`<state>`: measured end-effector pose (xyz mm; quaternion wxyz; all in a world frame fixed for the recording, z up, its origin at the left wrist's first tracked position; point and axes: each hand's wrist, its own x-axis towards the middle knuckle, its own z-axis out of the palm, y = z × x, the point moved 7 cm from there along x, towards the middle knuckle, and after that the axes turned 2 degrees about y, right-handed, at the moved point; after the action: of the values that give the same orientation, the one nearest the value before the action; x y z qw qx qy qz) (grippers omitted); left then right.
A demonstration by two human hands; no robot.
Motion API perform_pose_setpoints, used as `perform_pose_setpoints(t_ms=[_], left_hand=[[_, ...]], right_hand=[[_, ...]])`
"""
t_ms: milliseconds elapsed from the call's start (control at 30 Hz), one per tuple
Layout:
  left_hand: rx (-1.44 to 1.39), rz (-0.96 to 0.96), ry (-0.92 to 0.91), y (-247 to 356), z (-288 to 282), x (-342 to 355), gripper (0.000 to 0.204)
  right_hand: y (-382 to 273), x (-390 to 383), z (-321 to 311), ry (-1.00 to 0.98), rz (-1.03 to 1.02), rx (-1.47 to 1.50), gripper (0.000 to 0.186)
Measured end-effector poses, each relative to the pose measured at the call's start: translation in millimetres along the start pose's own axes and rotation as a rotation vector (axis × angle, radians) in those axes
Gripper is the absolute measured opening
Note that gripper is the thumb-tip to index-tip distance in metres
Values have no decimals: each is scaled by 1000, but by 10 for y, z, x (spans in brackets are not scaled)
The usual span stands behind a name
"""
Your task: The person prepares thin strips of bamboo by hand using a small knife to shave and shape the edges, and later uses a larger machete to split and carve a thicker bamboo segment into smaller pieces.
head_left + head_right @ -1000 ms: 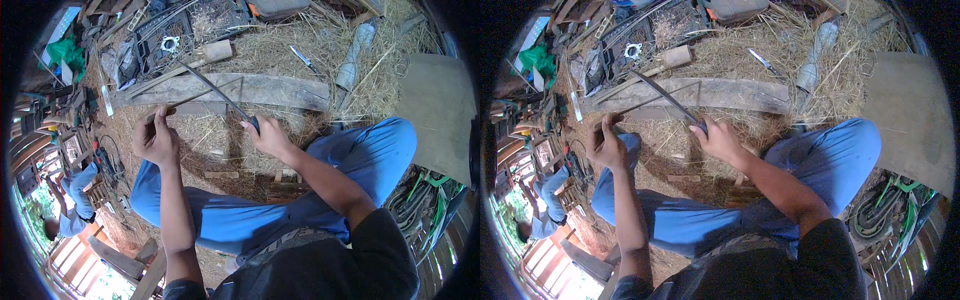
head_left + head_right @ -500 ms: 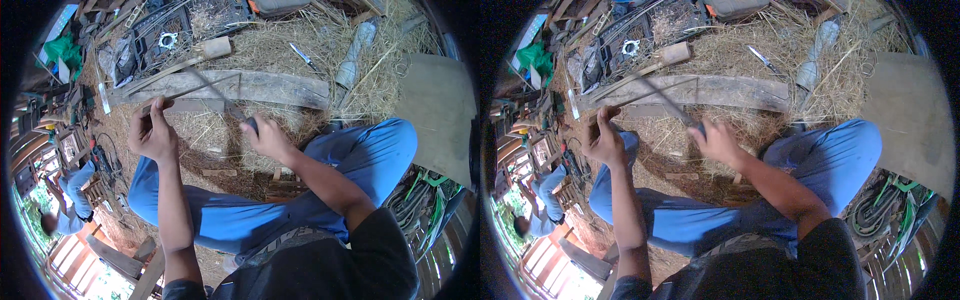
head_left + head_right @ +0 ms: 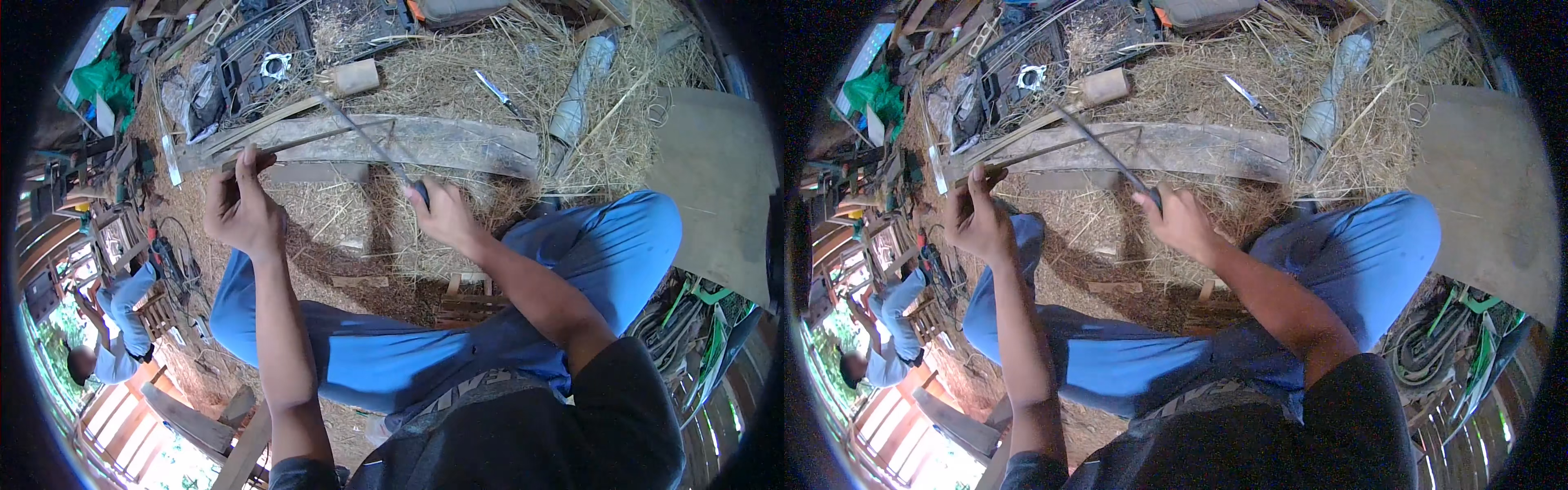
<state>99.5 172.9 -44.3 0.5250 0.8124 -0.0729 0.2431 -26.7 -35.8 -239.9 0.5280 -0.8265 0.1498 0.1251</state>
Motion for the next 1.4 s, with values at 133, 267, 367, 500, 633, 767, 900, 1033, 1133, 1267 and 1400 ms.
perform_pose_setpoints(t_ms=[133,267,367,500,633,767,900,1033,1133,1267,1400], left_hand=[[-23,14,8,81,112,-19,8],[-21,71,8,81,88,-34,8],[18,68,9,110,140,0,7],[9,-1,27,46,108,28,7],[-29,34,12,60,94,47,8],[-17,-7,17,31,134,49,8],[-18,37,36,68,65,62,7],[-111,-6,14,3,128,56,8],[-102,39,-6,3,108,65,9],[-98,16,18,5,120,78,8],[-87,-18,4,-34,71,83,8]], right_hand=[[353,100,-35,49,43,-18,53],[344,56,38,38,0,4,50],[391,14,86,104,-41,-12,50],[547,139,66,94,43,-46,48],[461,76,98,16,54,18,52],[773,250,-1,93,38,-138,50],[508,176,126,17,-17,-50,51],[853,269,42,64,129,-5,51],[766,228,108,64,70,-90,52],[881,268,72,-17,179,-36,56],[807,266,138,9,156,-176,57]])
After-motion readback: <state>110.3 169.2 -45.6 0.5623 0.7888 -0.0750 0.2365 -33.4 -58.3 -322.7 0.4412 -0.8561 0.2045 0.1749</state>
